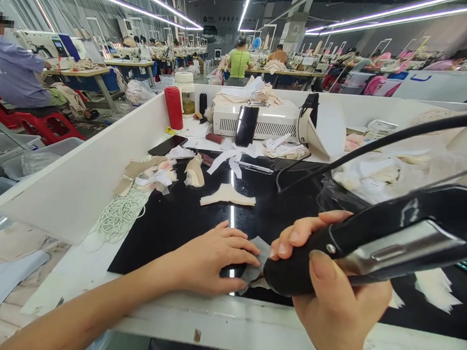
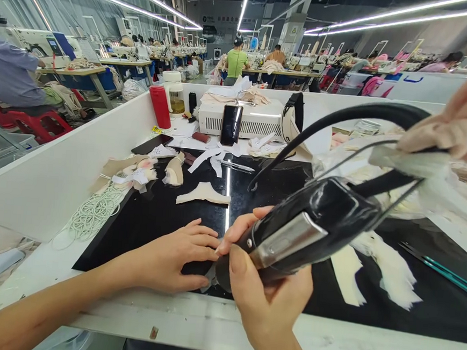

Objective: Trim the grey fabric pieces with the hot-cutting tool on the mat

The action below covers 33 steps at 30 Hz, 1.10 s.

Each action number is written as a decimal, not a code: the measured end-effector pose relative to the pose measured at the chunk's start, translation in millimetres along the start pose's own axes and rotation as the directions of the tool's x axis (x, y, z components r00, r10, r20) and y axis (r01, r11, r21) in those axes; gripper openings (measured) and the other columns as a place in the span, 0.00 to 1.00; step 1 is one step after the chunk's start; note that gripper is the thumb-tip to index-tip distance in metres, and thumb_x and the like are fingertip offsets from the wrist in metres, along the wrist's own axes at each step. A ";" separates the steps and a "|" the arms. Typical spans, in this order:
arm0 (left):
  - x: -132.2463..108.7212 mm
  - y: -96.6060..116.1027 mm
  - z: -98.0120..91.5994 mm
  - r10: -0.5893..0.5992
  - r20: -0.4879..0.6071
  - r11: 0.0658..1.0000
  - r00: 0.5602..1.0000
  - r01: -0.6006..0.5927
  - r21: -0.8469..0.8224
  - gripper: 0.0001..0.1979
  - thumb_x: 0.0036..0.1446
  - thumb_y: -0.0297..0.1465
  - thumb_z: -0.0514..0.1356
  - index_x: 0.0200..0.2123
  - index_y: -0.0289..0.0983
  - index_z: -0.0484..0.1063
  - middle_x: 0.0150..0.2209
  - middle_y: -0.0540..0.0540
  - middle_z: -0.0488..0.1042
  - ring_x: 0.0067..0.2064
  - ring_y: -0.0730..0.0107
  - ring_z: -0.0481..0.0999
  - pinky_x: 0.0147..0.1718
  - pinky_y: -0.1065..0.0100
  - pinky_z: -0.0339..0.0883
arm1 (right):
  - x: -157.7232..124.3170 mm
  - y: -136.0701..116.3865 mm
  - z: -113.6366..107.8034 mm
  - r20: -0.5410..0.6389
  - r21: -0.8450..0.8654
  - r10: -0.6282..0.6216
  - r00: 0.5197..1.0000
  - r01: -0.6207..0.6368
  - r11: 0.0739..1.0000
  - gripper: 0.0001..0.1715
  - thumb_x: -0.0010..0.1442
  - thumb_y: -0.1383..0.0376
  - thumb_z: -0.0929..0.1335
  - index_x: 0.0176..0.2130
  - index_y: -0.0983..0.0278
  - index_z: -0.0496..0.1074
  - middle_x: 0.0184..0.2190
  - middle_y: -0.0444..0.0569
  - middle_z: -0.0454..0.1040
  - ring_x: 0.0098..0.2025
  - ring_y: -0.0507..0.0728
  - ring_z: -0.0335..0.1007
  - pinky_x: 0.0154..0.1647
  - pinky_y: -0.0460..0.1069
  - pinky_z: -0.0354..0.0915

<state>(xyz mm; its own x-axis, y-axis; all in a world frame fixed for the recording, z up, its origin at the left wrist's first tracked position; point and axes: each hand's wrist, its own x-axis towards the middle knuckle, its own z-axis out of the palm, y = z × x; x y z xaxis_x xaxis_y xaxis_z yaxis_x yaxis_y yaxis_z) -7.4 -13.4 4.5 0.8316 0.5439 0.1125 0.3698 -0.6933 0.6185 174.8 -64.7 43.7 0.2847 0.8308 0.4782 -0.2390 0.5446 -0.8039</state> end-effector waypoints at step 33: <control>-0.5 4.4 10.2 0.031 0.032 0.996 0.999 -0.034 0.088 0.20 0.67 0.35 0.69 0.61 0.44 0.78 0.64 0.41 0.75 0.65 0.53 0.74 0.74 0.36 0.48 | 19.6 6.5 -25.6 -0.165 -0.163 -0.139 0.976 0.113 0.980 0.20 0.62 0.59 0.79 0.49 0.58 0.73 0.32 0.40 0.77 0.29 0.54 0.75 0.31 0.53 0.75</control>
<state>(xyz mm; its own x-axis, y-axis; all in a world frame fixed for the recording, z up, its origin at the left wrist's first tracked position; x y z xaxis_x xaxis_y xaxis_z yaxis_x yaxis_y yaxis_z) -2.0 -21.5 -0.8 0.8556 0.5066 0.1063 0.3767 -0.7503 0.5433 202.6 -47.8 38.8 0.4647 0.7163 0.5206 -0.0513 0.6087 -0.7917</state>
